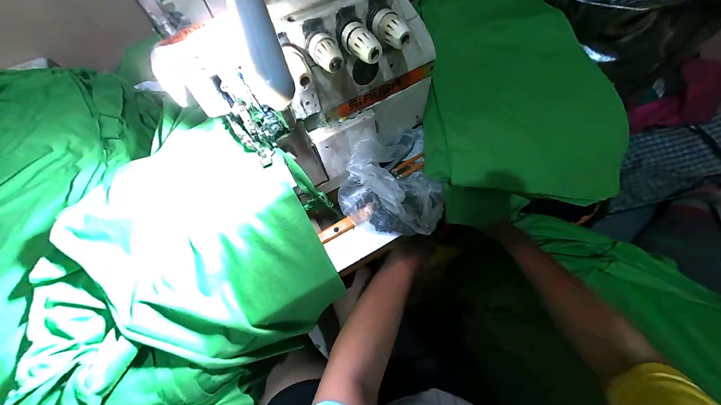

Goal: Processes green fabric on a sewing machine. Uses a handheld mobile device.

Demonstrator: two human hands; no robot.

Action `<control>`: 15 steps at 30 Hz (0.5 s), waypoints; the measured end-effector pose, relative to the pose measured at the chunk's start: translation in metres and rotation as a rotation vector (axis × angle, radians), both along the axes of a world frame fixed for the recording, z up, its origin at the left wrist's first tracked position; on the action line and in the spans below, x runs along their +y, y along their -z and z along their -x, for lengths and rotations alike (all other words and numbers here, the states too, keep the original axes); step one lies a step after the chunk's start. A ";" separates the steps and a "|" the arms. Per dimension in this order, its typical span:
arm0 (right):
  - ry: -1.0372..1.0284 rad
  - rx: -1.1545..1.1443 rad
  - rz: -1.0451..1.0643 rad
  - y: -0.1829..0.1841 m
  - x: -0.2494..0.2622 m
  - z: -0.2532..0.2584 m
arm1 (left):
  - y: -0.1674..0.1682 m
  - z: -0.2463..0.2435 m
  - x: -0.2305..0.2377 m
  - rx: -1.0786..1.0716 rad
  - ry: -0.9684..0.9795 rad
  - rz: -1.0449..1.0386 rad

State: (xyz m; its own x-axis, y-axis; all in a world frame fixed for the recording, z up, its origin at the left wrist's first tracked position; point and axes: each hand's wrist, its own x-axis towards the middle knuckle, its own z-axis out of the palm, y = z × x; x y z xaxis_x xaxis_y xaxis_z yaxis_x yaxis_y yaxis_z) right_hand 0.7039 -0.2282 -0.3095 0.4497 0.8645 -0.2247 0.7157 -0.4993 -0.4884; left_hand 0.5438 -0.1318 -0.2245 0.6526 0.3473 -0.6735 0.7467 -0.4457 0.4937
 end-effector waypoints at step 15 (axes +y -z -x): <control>-0.036 0.068 0.152 -0.005 0.010 0.013 | 0.091 0.049 -0.044 -0.079 -0.447 0.133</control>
